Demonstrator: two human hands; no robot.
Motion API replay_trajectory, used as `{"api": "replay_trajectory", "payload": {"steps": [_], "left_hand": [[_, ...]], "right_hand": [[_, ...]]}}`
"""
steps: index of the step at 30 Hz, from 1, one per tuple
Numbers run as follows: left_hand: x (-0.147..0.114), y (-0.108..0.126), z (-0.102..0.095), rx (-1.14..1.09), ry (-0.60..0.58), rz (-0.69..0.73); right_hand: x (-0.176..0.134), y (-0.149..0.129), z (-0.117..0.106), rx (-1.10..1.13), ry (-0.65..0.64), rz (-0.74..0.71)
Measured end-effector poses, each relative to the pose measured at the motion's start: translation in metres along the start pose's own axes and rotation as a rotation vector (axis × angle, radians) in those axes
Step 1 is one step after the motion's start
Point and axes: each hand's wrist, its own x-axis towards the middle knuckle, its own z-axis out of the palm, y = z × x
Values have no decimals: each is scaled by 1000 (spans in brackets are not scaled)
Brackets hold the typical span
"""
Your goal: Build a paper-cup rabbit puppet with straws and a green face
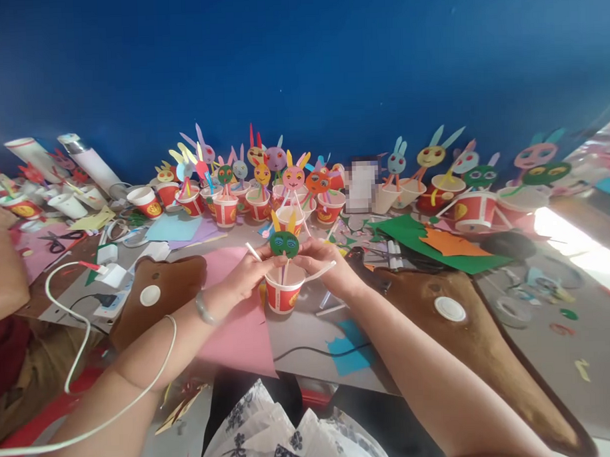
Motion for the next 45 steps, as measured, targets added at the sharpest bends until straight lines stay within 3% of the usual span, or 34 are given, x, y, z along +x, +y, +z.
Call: {"api": "replay_trajectory", "payload": {"steps": [7,14,19,31,45], "left_hand": [[1,-11,-1,32,-35,-4],[3,-19,-3,66,-23,-2],[1,-18,1,76,33,-36],[-1,-15,5,61,23,-61],[2,-16,2,61,86,-123]], "right_hand": [[-4,8,0,75,-41,14],[-5,16,7,181,43,31],[-5,24,4,142,60,46],[-11,21,11,84,155,99],[-12,24,11,81,156,123]]}}
